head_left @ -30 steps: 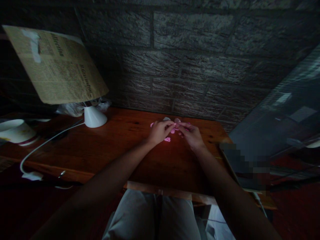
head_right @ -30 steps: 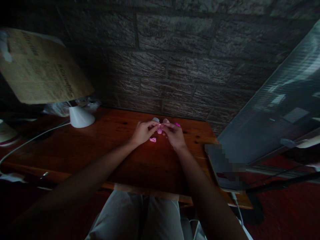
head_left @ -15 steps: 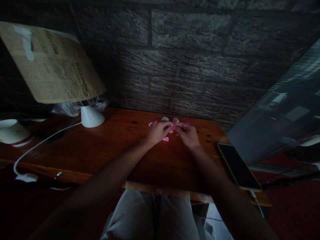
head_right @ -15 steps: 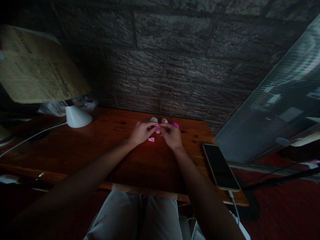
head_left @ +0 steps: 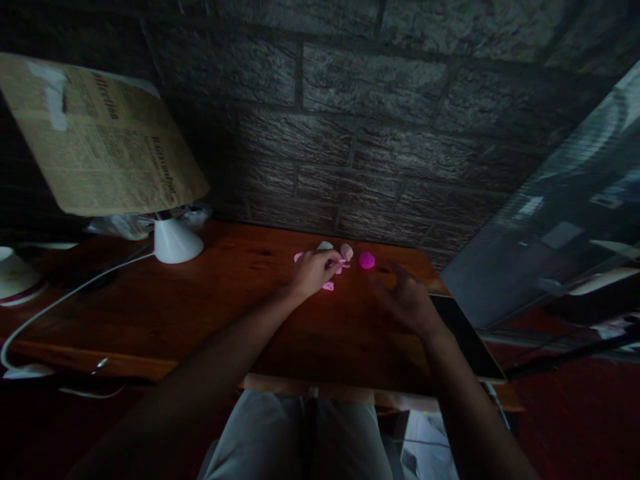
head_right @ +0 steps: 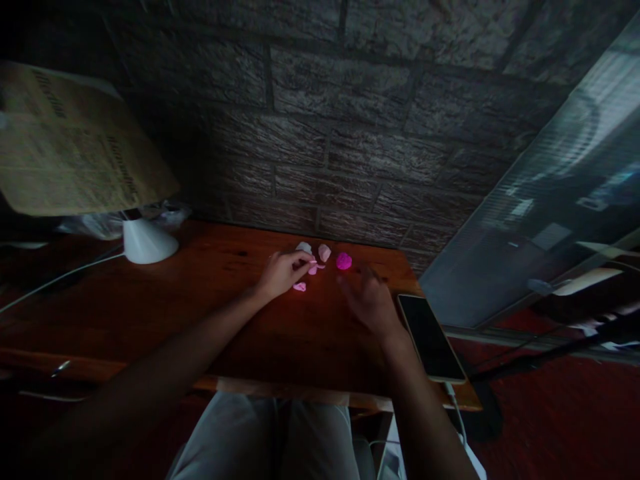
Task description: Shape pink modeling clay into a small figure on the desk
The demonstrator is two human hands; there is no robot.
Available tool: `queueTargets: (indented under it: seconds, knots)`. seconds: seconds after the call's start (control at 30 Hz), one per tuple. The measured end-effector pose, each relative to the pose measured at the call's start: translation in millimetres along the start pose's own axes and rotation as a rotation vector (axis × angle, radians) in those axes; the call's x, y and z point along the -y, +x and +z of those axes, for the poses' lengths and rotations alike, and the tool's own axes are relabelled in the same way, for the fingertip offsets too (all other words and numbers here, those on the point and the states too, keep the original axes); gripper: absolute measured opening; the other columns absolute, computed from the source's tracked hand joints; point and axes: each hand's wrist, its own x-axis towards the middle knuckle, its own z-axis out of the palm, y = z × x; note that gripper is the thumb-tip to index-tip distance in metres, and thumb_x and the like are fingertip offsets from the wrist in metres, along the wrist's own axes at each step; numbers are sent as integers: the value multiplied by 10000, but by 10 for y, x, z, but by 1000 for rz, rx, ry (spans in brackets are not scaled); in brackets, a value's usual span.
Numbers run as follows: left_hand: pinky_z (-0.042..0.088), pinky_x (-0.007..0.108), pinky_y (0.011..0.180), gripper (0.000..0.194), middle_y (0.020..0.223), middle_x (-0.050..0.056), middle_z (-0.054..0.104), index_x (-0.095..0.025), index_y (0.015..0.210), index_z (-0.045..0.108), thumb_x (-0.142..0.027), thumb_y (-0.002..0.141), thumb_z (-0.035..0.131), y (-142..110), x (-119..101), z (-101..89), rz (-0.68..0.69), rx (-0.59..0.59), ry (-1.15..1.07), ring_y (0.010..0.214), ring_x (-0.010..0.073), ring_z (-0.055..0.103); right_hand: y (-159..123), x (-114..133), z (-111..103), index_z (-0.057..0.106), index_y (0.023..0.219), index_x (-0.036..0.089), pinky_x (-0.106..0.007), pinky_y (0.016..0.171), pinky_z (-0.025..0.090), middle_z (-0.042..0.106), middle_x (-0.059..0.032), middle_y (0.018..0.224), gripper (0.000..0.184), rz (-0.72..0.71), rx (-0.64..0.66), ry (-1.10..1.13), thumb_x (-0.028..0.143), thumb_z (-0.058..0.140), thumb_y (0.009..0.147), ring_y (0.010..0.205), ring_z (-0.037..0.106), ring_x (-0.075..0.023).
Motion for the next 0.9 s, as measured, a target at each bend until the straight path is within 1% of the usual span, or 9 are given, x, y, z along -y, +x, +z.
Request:
queueTargets:
  seconds: [0.07, 0.17, 0.27, 0.43, 0.6, 0.63, 0.77, 0.83, 0.9]
  knots:
    - [478, 239, 656, 80, 858, 18, 804, -222, 929, 771, -263, 924, 703, -6, 5, 21, 20, -3, -27, 746, 153, 737, -164, -162, -151, 574, 1403, 89, -423, 936, 556, 713, -247, 1281, 614, 105, -24, -186, 477, 640, 932, 1121, 731, -367]
    - [483, 239, 669, 65, 858, 21, 799, -213, 898, 763, -250, 912, 711, -18, -3, 61, 52, 9, -65, 736, 145, 724, -300, -312, -306, 511, 1443, 38, -431, 875, 557, 722, -294, 1220, 655, 231, 74, -382, 498, 565, 979, 1048, 754, -387]
    - [492, 239, 677, 55, 854, 28, 794, -201, 875, 751, -225, 905, 712, -23, -25, 74, 53, 17, -103, 729, 142, 718, -290, -283, -372, 527, 1419, 45, -420, 849, 546, 764, -273, 1114, 623, 302, 249, -425, 514, 507, 1010, 1041, 757, -392]
    - [477, 226, 622, 51, 786, 18, 776, -194, 858, 740, -236, 887, 740, -7, -31, 23, 31, -14, -124, 687, 140, 715, -207, -190, -372, 527, 1402, 35, -428, 849, 539, 750, -292, 1138, 649, 308, 241, -447, 549, 483, 1009, 1063, 750, -392]
    - [473, 222, 604, 34, 774, 8, 774, -206, 864, 746, -235, 881, 742, 2, -11, 12, 37, -16, -109, 673, 140, 713, -284, -349, -366, 642, 1208, 104, -419, 778, 556, 781, -217, 929, 482, 320, 268, -430, 519, 507, 1005, 928, 779, -374]
    - [474, 226, 608, 54, 776, 12, 775, -206, 864, 750, -248, 893, 732, 2, -10, 16, 40, -5, -102, 674, 142, 714, -299, -348, -354, 633, 1230, 94, -418, 794, 558, 780, -222, 962, 483, 309, 256, -426, 506, 528, 999, 960, 774, -375]
    - [496, 240, 657, 66, 850, 22, 799, -214, 886, 759, -245, 911, 706, 0, 5, 22, 59, 19, -70, 717, 152, 733, -182, -77, -201, 603, 1350, 118, -391, 894, 554, 741, -219, 1221, 487, 76, -16, -239, 424, 599, 972, 1052, 752, -320]
    - [504, 238, 665, 60, 875, 14, 806, -224, 909, 760, -219, 906, 700, 2, 29, 15, 52, 22, -67, 725, 151, 739, 8, 156, -68, 664, 1287, 202, -362, 906, 546, 775, -137, 1183, 377, -65, 8, -96, 404, 601, 974, 1065, 747, -287]
    - [513, 237, 668, 78, 882, 7, 810, -231, 920, 761, -198, 903, 692, 8, 60, 4, 30, 11, -65, 722, 150, 742, 240, 359, 75, 737, 1137, 258, -331, 865, 539, 805, -76, 1086, 258, -127, 46, -2, 400, 584, 986, 1006, 762, -264]
